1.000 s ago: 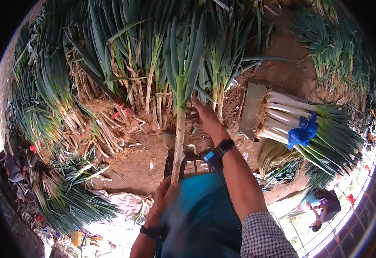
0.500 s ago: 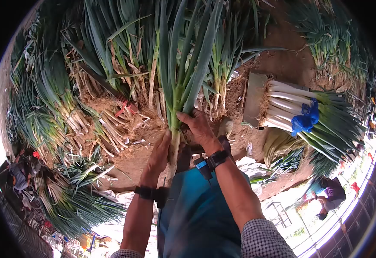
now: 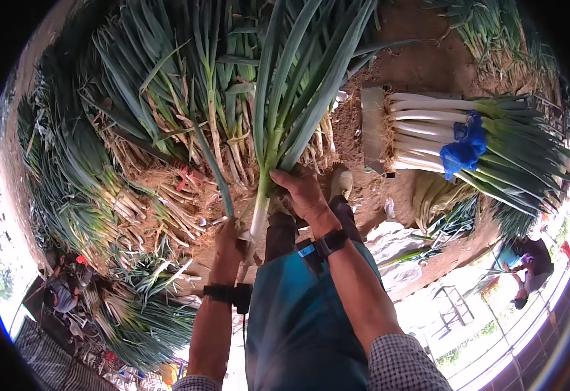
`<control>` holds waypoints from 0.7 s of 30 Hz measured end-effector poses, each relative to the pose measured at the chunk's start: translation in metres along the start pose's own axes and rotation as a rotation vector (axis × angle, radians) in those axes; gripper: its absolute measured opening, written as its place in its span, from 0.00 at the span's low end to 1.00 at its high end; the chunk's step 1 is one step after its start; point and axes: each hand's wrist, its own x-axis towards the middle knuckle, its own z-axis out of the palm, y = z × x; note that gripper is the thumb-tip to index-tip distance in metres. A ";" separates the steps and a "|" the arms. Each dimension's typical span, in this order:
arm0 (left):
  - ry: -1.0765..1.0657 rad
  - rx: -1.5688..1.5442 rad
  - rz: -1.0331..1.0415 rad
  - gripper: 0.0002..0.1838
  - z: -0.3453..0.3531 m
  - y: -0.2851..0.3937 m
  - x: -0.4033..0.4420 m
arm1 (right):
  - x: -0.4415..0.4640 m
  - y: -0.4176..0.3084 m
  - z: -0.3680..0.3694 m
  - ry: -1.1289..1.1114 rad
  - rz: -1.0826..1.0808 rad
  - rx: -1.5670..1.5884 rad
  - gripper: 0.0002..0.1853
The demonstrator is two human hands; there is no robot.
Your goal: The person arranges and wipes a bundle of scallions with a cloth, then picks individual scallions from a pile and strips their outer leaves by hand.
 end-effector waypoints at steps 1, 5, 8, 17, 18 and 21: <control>-0.045 0.406 0.443 0.13 -0.013 0.001 -0.013 | -0.006 -0.013 0.007 -0.016 -0.012 -0.019 0.15; -0.283 0.359 0.122 0.25 0.023 0.036 -0.086 | -0.008 -0.025 0.002 -0.014 -0.048 -0.117 0.19; -0.065 0.409 0.105 0.25 0.047 0.036 -0.103 | 0.004 -0.011 0.015 0.100 -0.186 -0.161 0.18; 0.034 1.166 0.502 0.33 0.052 0.001 -0.114 | 0.010 -0.002 0.041 0.264 -0.365 -0.586 0.16; 0.066 1.138 0.306 0.36 0.091 0.013 -0.146 | 0.009 -0.004 0.042 0.265 -0.432 -0.484 0.18; 0.022 1.452 0.916 0.31 0.087 0.008 -0.123 | -0.063 -0.104 0.040 0.038 -0.261 -0.505 0.19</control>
